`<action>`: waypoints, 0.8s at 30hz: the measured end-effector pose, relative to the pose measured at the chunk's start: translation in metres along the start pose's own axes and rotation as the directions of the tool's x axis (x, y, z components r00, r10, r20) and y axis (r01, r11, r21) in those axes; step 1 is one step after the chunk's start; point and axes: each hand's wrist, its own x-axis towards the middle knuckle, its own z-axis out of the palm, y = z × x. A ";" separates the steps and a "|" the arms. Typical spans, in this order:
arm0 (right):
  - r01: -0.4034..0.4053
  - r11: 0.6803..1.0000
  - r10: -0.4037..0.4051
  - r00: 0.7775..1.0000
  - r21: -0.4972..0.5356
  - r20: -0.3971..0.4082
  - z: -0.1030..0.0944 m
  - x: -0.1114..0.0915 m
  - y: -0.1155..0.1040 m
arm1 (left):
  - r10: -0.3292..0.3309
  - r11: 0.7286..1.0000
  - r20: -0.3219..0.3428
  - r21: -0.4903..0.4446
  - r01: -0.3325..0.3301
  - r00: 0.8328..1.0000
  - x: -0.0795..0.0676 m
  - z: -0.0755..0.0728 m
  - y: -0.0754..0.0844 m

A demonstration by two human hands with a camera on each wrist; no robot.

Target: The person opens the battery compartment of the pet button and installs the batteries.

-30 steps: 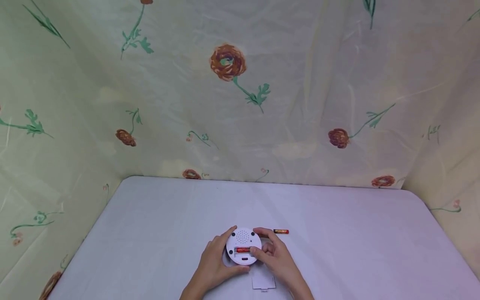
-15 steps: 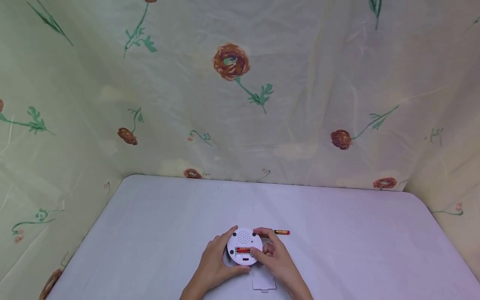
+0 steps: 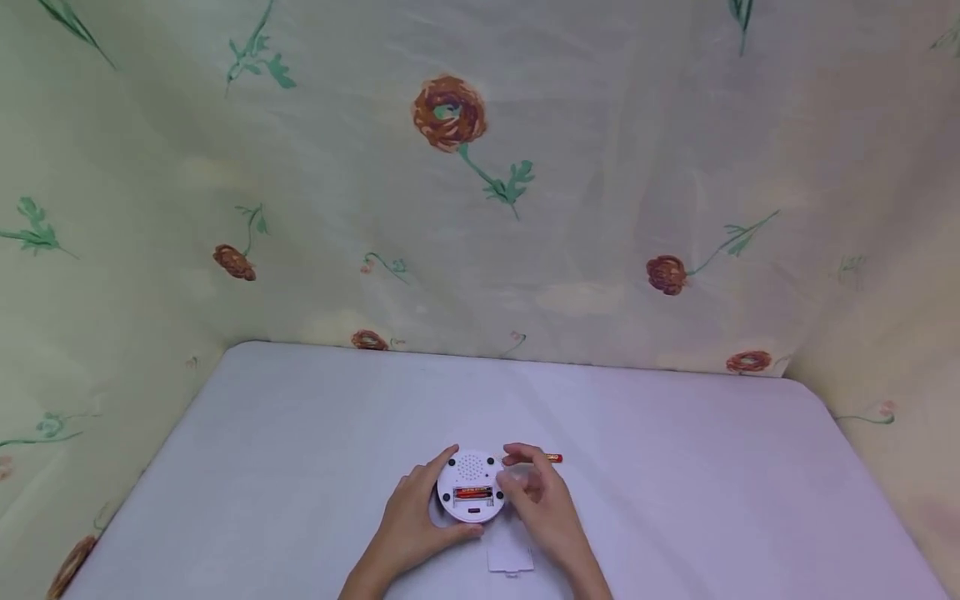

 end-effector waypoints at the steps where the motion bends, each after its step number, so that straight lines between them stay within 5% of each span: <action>1: 0.057 0.997 -0.061 0.995 -0.052 -0.075 -0.002 0.001 0.004 | -0.006 1.000 0.001 -0.001 0.006 1.000 0.000 -0.001 0.001; 3: 0.130 0.973 -0.171 0.961 -0.192 -0.218 -0.007 0.003 0.011 | -0.013 1.000 0.005 0.000 0.013 1.000 0.000 -0.002 0.002; 6: 0.111 0.921 -0.243 0.913 -0.373 -0.328 -0.013 0.005 0.021 | -0.017 1.000 0.013 0.001 0.017 1.000 0.000 -0.001 0.004; 12: 0.006 0.840 -0.165 0.955 -0.542 -0.246 -0.014 0.006 0.027 | -0.038 0.999 0.006 -0.011 0.038 0.999 0.002 0.000 0.005; 17: -0.021 0.794 -0.143 0.965 -0.607 -0.222 -0.014 0.006 0.028 | -0.070 0.997 0.021 -0.013 0.070 0.997 0.012 0.005 0.007; 24: -0.048 0.829 -0.119 0.959 -0.558 -0.259 -0.016 0.012 0.027 | -0.007 1.000 0.000 -0.021 0.007 1.000 0.037 0.011 0.005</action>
